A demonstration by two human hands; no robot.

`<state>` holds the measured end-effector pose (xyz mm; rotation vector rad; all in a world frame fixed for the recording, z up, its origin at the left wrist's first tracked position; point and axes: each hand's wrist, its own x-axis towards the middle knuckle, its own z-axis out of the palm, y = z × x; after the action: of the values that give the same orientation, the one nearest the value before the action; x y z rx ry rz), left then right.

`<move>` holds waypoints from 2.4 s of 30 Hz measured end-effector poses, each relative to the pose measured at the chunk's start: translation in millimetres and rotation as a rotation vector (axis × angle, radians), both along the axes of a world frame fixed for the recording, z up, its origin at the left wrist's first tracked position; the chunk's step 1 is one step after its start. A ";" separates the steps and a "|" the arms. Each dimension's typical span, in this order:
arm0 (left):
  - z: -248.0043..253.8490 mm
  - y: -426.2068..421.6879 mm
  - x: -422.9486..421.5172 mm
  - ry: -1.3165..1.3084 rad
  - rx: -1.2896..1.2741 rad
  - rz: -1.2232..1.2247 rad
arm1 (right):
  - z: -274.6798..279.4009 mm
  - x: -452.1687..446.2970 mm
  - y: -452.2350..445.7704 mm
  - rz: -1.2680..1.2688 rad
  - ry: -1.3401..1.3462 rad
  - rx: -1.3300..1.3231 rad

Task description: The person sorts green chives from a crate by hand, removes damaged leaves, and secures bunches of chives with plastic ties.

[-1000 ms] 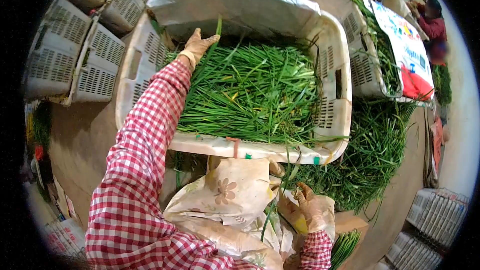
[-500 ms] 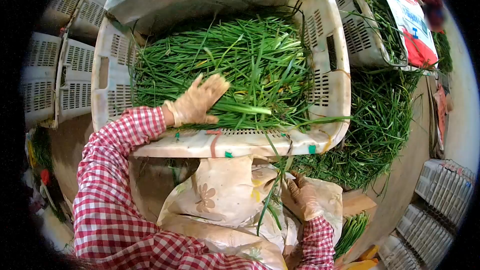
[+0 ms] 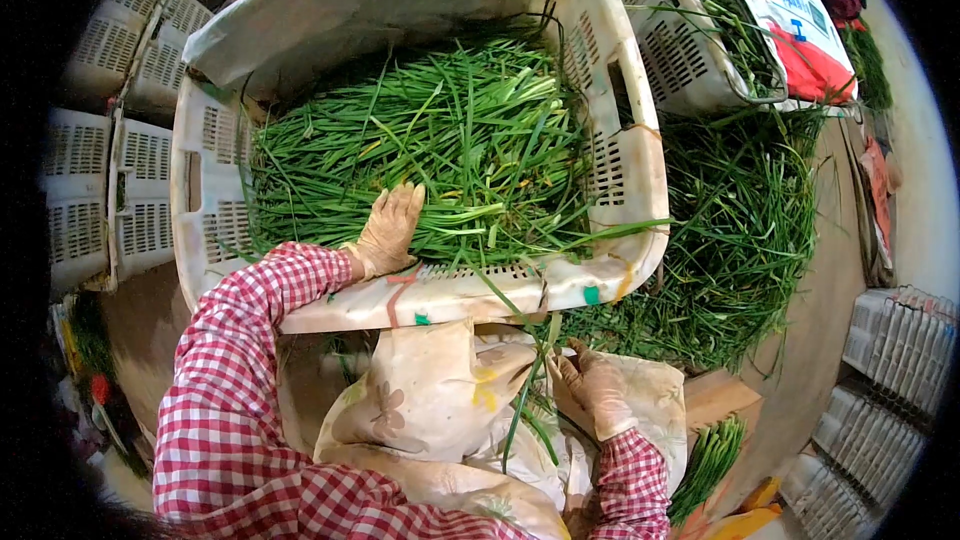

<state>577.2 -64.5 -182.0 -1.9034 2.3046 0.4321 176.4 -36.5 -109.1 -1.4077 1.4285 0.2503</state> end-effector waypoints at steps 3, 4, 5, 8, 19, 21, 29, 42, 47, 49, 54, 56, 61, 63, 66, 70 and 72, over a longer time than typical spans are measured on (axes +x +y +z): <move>16.1 -6.1 2.9 0.065 -0.018 -0.018 | -2.6 -1.2 1.2 0.035 -0.007 -0.067; 18.5 -7.4 3.1 0.114 0.066 -0.009 | -3.8 -2.4 1.4 0.052 0.006 -0.092; 28.9 -5.1 -1.4 0.159 -0.014 -0.039 | -2.9 -2.5 2.6 0.022 0.001 -0.094; 33.0 -10.7 -24.2 0.220 -0.128 -0.080 | 11.0 2.4 -1.7 0.062 0.077 -0.045; 38.9 -27.0 -12.3 0.297 0.036 -0.028 | 24.0 3.4 -10.7 -0.007 0.057 -0.014; 71.7 -34.6 16.1 0.720 0.343 0.144 | 44.1 8.9 -15.0 -0.091 0.081 0.061; 112.7 -66.4 106.6 1.250 0.411 0.526 | 37.1 5.0 -13.2 0.004 0.110 0.046; 31.2 -94.4 -51.7 0.430 0.058 0.430 | 164.5 52.0 -69.0 0.008 -0.096 0.040; 9.5 -92.7 -29.2 1.524 0.309 0.513 | 170.2 77.2 -122.2 -0.063 -0.437 -0.006; 42.2 -97.4 12.4 1.311 0.516 0.522 | 142.9 94.1 -143.2 0.070 -0.315 -0.171; 47.6 -79.8 64.6 1.750 0.465 0.796 | 82.6 126.7 -191.9 -0.314 -0.442 0.268; 30.7 -93.8 67.8 1.529 0.333 0.657 | 66.3 147.7 -196.0 -0.458 -0.459 0.263; 43.6 -104.4 15.0 1.500 0.151 0.741 | 21.9 186.6 -196.6 -0.678 -0.418 0.367; 35.4 -105.0 9.2 1.161 0.106 0.690 | 10.5 201.2 -196.3 -0.696 -0.368 0.372; 35.8 -104.9 9.5 1.146 0.105 0.716 | 1.6 213.0 -197.9 -0.695 -0.284 0.332; 32.5 -104.1 4.0 1.250 0.055 0.649 | -16.5 216.0 -205.5 -0.594 -0.124 0.226; 18.1 -106.4 -4.8 1.257 -0.029 0.561 | -38.2 207.0 -215.6 -0.103 -0.017 0.105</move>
<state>572.4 -170.8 -163.8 -2.7133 2.0881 2.1699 383.4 -252.2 -147.4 -1.2444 1.4484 0.2436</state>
